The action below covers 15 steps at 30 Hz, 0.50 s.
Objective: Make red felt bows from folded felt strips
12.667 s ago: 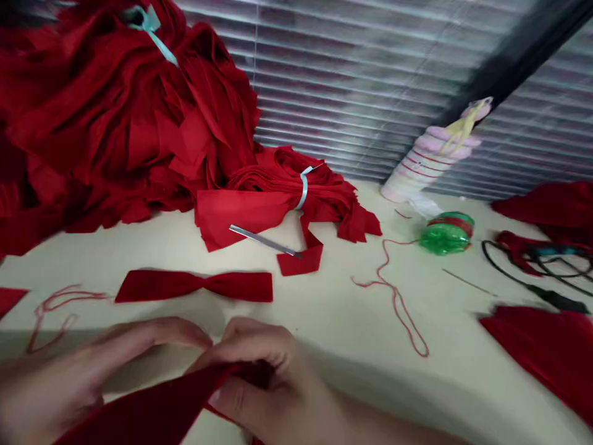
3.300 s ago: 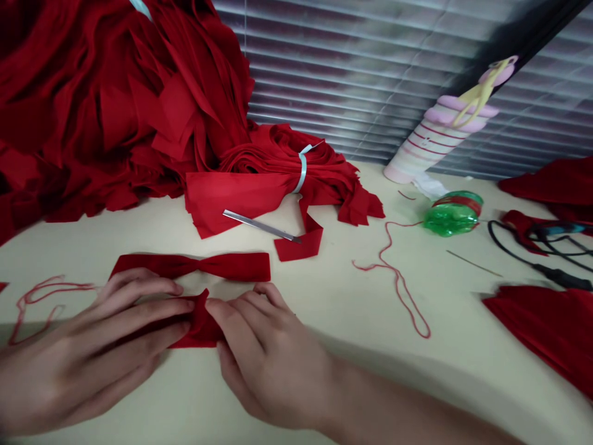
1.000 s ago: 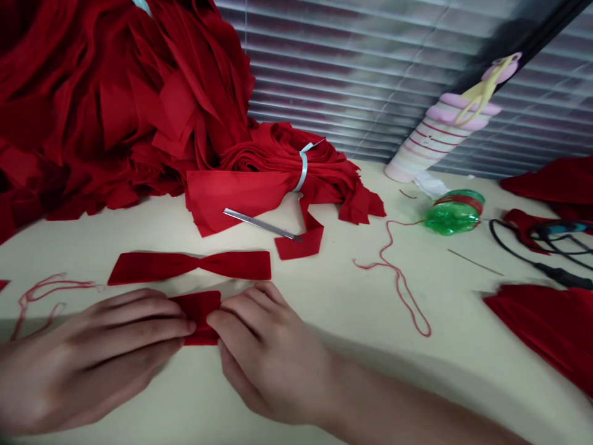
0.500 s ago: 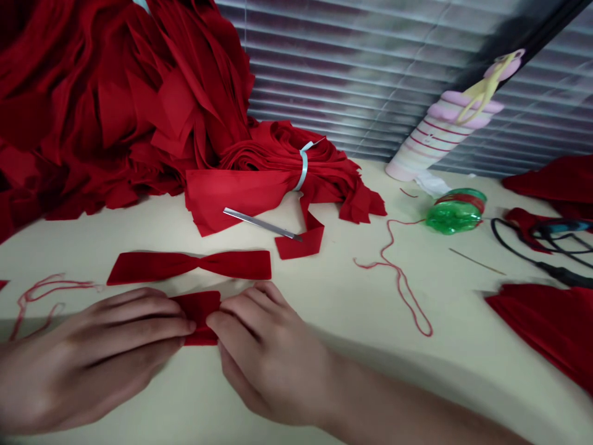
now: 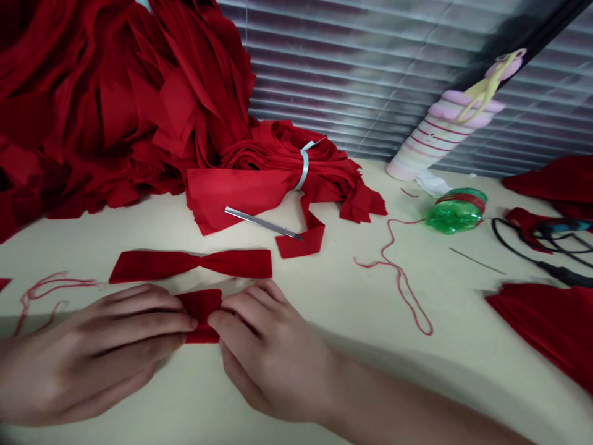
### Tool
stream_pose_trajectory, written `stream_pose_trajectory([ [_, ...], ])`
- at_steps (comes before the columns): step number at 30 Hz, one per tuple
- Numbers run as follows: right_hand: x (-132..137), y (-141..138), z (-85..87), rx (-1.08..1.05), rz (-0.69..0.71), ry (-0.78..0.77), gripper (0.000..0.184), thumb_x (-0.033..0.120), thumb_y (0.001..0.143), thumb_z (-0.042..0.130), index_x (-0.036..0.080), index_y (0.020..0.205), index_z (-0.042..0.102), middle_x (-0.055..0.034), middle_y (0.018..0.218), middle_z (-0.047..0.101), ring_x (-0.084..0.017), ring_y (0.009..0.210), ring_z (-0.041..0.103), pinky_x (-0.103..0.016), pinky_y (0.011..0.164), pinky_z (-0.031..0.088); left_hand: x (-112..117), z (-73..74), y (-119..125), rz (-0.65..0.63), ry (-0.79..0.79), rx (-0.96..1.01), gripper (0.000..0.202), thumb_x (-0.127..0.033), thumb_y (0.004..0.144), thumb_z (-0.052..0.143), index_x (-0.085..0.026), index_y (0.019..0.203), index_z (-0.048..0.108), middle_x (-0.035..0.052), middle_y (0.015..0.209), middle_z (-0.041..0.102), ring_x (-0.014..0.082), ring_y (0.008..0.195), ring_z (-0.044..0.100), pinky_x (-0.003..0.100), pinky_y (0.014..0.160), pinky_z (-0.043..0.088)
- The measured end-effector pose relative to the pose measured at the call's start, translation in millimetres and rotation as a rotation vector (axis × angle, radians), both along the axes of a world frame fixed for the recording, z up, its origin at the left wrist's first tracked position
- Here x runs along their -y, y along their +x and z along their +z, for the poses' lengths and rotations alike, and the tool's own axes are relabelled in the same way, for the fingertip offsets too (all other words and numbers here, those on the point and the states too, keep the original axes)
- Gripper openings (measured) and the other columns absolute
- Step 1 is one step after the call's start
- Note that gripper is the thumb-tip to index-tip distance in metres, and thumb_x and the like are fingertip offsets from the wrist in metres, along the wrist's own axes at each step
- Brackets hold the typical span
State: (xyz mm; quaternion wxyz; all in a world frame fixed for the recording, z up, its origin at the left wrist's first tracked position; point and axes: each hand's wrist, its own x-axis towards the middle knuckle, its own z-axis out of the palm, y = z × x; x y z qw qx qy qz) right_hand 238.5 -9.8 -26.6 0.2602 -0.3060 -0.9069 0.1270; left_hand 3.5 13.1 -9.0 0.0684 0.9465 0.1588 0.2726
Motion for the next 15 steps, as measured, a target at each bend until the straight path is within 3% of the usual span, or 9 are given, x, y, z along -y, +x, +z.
stream_pose_trajectory([
  [15, -0.4, -2.3, 1.4, -0.032, -0.014, 0.027, 0.024, 0.008, 0.085, 0.050, 0.006, 0.109, 0.054, -0.0116, 0.093, 0.063, -0.021, 0.085, 0.054, -0.040, 0.081, 0.046, 1.0, -1.8, -1.7, 0.009, 0.021, 0.003, 0.018, -0.006, 0.087, 0.050, -0.012, 0.087, 0.067, 0.0016, 0.096, 0.070, 0.0187, 0.087, 0.060, 0.034, 0.080, 0.050],
])
